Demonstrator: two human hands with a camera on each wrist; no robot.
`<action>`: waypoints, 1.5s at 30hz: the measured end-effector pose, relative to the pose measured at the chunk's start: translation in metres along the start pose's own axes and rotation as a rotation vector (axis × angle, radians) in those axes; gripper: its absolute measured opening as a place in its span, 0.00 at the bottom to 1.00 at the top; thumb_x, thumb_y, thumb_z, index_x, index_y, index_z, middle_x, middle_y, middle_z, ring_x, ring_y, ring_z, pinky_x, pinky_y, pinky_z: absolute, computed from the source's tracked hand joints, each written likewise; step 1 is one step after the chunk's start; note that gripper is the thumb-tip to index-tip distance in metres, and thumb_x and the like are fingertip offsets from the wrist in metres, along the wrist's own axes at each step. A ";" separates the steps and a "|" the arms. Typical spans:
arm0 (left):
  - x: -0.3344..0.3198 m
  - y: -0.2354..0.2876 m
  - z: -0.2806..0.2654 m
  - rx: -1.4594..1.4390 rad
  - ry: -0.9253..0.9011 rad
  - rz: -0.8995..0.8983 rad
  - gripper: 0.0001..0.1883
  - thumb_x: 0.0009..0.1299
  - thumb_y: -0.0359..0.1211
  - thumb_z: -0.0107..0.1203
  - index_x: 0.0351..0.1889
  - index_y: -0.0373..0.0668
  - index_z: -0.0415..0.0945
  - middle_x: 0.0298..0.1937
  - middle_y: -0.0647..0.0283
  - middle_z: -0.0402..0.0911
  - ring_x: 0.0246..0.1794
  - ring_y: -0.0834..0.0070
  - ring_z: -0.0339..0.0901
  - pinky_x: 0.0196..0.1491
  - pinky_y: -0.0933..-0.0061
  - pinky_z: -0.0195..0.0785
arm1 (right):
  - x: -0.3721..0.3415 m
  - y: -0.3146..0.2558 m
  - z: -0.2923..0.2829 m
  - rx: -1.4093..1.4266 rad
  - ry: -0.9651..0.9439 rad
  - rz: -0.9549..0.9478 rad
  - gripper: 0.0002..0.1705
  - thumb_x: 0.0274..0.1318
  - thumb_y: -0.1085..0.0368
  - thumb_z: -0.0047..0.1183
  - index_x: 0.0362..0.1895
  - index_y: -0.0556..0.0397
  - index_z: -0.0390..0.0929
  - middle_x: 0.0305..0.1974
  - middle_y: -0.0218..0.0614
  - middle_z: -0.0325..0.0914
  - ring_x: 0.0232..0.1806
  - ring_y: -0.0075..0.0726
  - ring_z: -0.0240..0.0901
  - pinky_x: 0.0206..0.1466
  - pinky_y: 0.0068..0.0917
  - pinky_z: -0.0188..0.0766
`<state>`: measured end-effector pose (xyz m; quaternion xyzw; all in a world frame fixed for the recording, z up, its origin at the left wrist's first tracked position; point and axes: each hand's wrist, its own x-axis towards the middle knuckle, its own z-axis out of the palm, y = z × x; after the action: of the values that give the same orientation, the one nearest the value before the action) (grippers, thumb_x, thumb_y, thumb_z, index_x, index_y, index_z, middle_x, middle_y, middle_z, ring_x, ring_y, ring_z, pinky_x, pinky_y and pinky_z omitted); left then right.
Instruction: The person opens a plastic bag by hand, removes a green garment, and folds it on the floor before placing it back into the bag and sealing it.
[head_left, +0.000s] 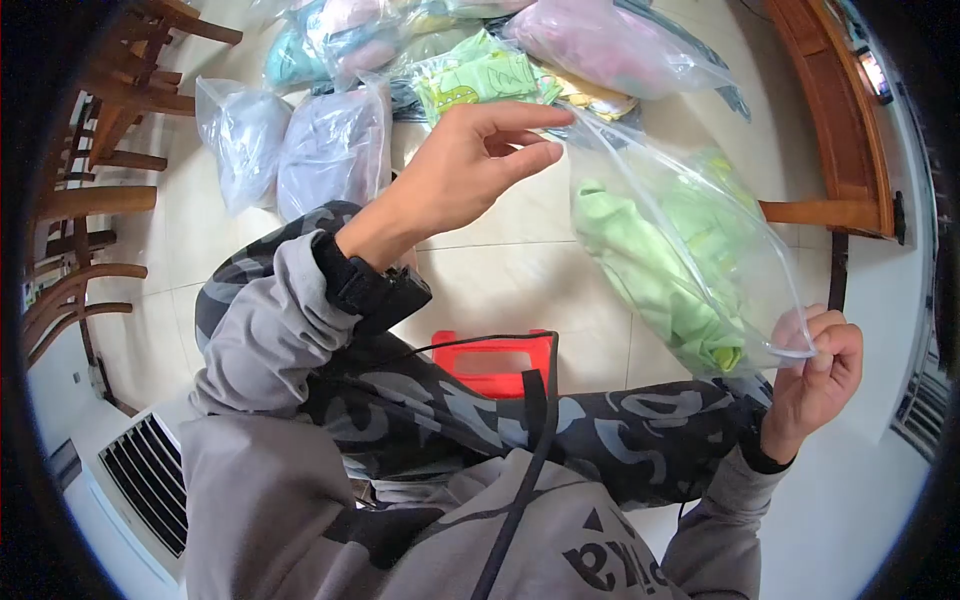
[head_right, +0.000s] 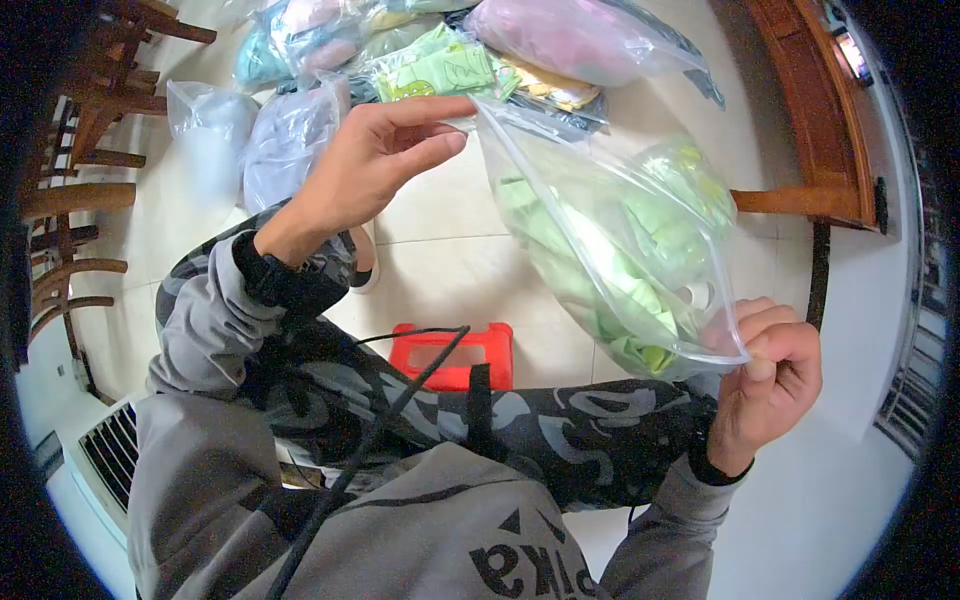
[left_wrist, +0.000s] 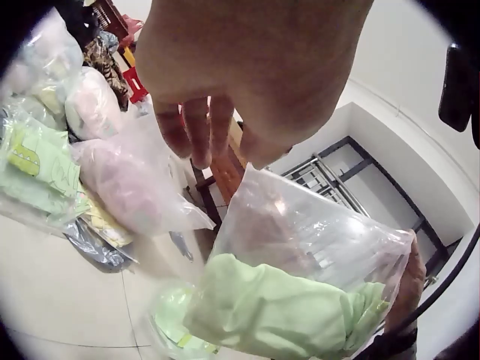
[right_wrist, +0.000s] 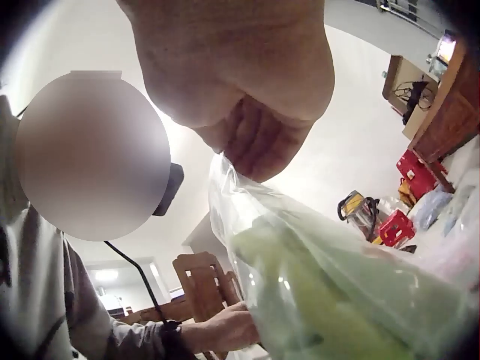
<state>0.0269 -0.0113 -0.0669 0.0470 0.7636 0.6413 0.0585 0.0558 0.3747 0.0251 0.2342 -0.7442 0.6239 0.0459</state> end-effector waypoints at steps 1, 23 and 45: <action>0.000 0.001 0.000 -0.079 -0.004 -0.043 0.20 0.81 0.36 0.62 0.68 0.40 0.81 0.61 0.62 0.86 0.57 0.75 0.82 0.63 0.70 0.75 | 0.000 -0.001 0.001 0.048 -0.007 0.025 0.15 0.73 0.59 0.61 0.39 0.54 0.70 0.32 0.38 0.73 0.34 0.36 0.72 0.41 0.33 0.72; -0.003 0.009 0.000 -0.475 -0.096 -0.182 0.09 0.84 0.38 0.57 0.48 0.42 0.80 0.47 0.63 0.88 0.51 0.73 0.87 0.64 0.67 0.74 | 0.021 0.041 -0.004 0.758 0.395 0.652 0.19 0.83 0.58 0.46 0.65 0.59 0.76 0.58 0.39 0.82 0.58 0.35 0.77 0.66 0.35 0.73; -0.023 0.054 -0.019 -0.231 0.117 0.092 0.08 0.83 0.32 0.57 0.50 0.35 0.80 0.43 0.62 0.88 0.45 0.77 0.84 0.56 0.73 0.74 | 0.028 0.054 0.006 -0.026 0.106 0.384 0.10 0.73 0.70 0.58 0.53 0.60 0.81 0.40 0.34 0.85 0.45 0.24 0.81 0.54 0.26 0.77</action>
<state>0.0470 -0.0235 -0.0095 0.0374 0.6837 0.7287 -0.0104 0.0104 0.3668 -0.0155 0.0542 -0.7796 0.6232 -0.0317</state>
